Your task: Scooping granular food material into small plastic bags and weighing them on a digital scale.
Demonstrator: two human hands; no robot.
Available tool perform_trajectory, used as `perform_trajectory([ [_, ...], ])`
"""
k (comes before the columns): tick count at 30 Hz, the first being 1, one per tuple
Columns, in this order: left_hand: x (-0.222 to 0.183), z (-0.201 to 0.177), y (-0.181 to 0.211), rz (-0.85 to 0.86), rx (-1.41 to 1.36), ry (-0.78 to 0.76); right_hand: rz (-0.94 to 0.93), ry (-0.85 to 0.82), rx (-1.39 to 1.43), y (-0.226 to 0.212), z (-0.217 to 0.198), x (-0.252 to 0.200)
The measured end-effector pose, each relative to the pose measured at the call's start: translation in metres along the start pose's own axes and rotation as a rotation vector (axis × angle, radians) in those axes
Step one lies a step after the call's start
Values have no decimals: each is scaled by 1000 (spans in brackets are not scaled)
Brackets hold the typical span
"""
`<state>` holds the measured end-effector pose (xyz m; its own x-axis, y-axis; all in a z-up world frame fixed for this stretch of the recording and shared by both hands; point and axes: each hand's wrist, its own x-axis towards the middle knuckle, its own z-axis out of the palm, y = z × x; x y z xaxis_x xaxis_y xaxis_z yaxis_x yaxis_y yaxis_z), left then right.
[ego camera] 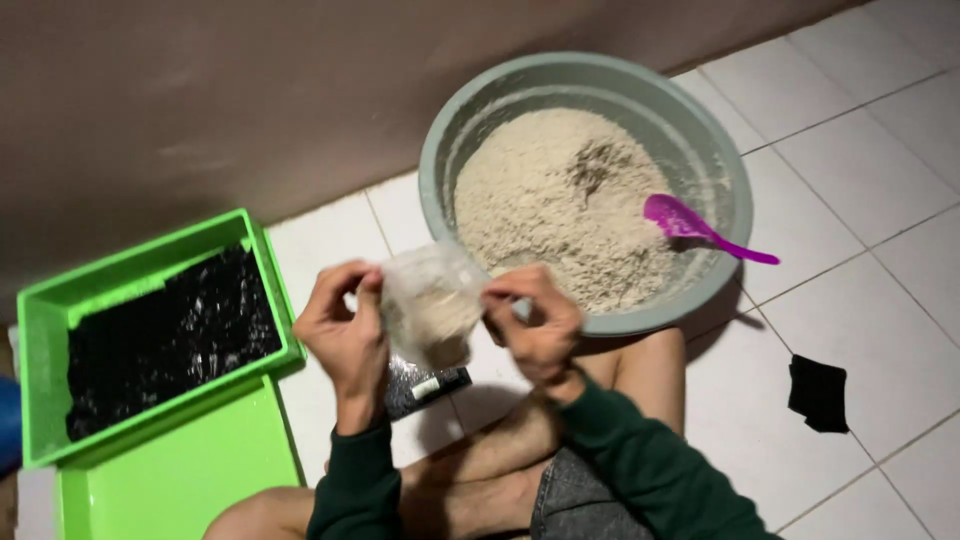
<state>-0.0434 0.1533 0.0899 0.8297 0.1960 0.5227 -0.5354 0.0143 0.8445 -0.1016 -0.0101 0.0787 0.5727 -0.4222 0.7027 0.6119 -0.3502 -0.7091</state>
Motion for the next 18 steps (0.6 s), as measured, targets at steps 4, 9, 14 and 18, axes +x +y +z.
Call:
perform_trajectory([
  [4,22,54,19,75,-55,-71,-127,61,-10,-1,-42,47],
  [9,26,107,18,14,-141,-123,-208,128,-271,-3,-80,78],
  [14,3,132,-38,-97,-161,-107,-73,90,-349,42,-100,54],
  [18,-20,140,-68,-255,-110,-83,21,-122,-468,53,-117,42],
])
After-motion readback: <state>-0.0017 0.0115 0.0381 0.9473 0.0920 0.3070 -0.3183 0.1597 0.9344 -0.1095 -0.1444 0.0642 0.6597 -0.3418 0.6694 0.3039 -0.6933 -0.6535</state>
